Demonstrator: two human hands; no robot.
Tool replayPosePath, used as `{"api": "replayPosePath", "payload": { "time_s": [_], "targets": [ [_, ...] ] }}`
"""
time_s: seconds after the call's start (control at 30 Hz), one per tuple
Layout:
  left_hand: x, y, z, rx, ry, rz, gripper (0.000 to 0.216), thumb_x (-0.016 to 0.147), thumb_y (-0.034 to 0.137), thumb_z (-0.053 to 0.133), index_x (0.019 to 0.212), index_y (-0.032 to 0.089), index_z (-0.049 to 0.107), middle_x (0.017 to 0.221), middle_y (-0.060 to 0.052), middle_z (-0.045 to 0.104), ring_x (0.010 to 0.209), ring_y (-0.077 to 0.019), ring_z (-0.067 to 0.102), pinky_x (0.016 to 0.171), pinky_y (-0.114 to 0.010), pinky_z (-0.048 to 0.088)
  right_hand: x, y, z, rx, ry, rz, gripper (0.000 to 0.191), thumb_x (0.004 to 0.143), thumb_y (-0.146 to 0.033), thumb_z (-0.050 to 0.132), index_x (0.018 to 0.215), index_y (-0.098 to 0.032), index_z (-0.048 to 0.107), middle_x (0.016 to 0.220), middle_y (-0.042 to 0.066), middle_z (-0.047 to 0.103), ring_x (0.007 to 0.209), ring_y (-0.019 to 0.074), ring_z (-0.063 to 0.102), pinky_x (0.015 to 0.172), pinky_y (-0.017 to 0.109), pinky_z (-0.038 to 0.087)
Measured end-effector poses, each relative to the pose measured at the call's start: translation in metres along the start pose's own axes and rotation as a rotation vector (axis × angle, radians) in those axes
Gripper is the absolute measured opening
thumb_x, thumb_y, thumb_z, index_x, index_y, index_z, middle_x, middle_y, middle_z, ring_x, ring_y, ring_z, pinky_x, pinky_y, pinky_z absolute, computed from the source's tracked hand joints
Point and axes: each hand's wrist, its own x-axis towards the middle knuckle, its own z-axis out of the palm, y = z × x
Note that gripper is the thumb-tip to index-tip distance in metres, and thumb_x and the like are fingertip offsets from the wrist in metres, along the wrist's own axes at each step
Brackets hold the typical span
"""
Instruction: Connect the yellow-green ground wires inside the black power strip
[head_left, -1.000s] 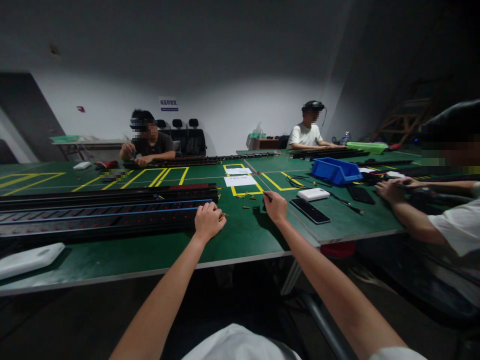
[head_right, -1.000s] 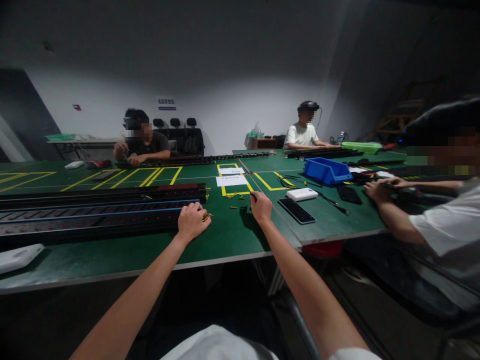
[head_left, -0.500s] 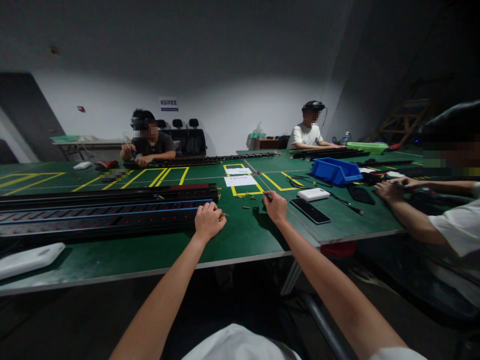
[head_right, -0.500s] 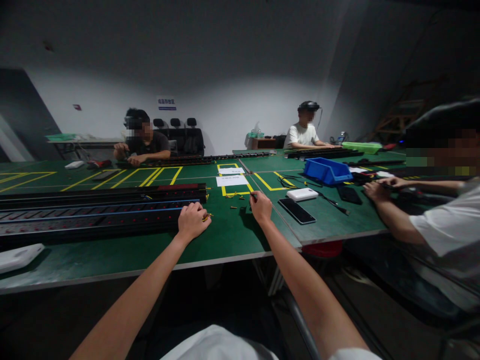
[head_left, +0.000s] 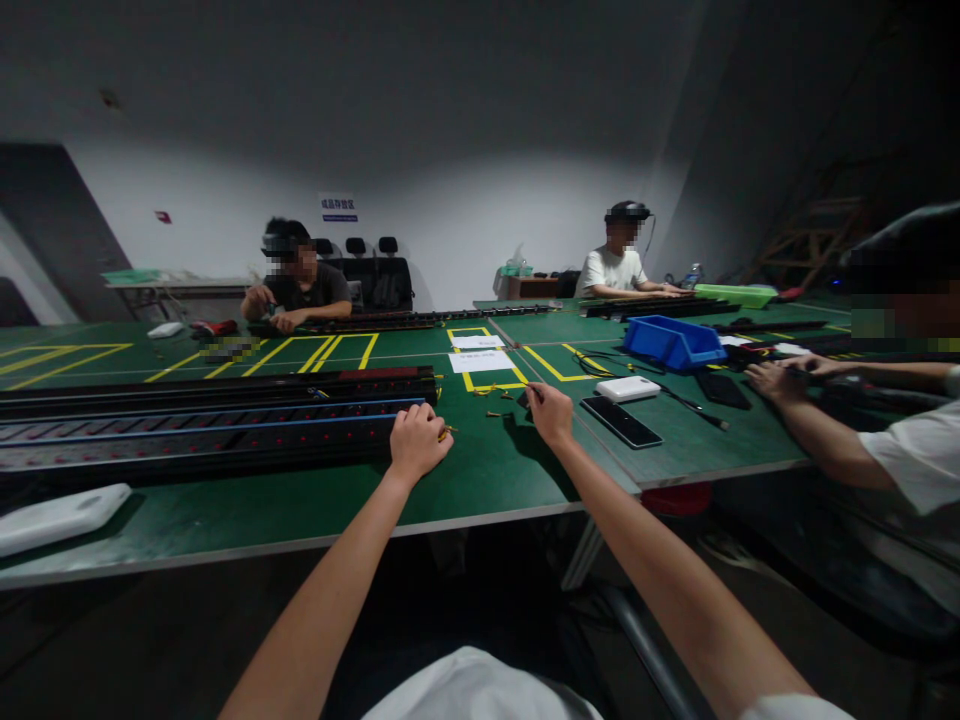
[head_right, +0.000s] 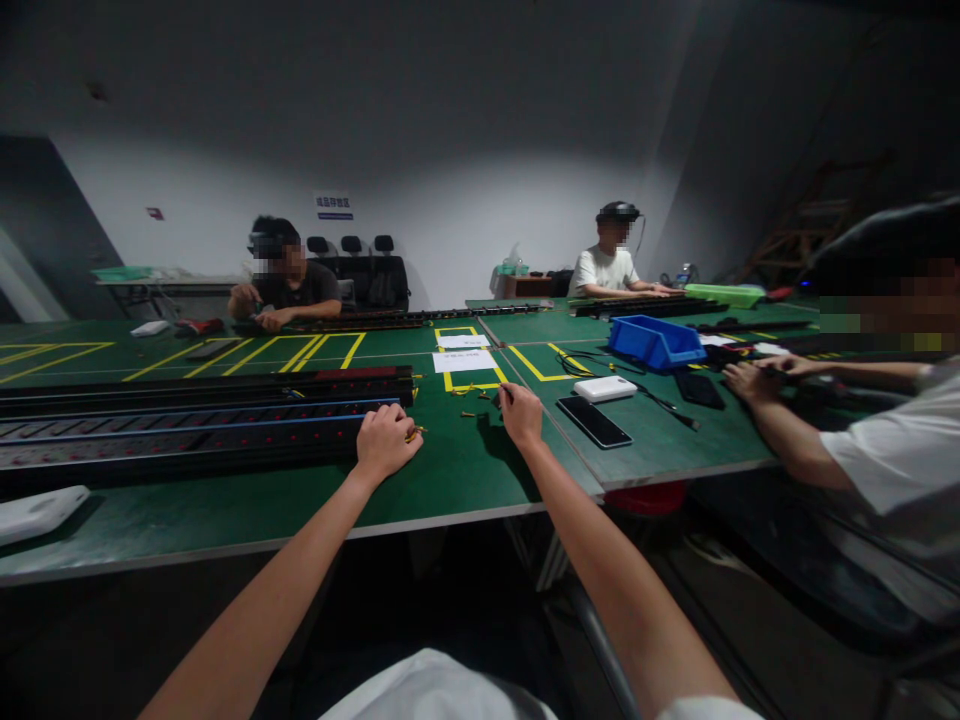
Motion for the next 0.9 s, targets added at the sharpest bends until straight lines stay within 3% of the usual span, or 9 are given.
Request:
{"api": "replayPosePath", "payload": {
  "time_s": [0.6,0.9],
  "targets": [
    [0.0002,-0.0002,-0.0001,0.011,0.007,0.011,0.023,0.088,0.034,0.059,0.079,0.020,0.073,0.092,-0.009,0.061,0.090,-0.0252,0.053,0.075,-0.042,0.038,0.0002,0.0031,0.0022,0.040,0.021,0.036,0.037,0.095,-0.042,0.049,0.103,-0.015,0.074,0.077,0.010,0.075,0.069,0.0253,0.069,0.070,0.033,0.048],
    [-0.0002,-0.0005,0.0021,0.011,0.018,0.008,0.022,0.087,0.035,0.061,0.078,0.020,0.073,0.093,-0.009,0.061,0.091,-0.0254,0.053,0.076,-0.042,0.037,0.0003,0.0009,0.0025,0.108,-0.014,0.034,0.047,0.099,-0.049,0.041,0.103,-0.015,0.073,0.068,0.008,0.071,0.059,0.0232,0.067,0.065,0.032,0.050]
  ]
}}
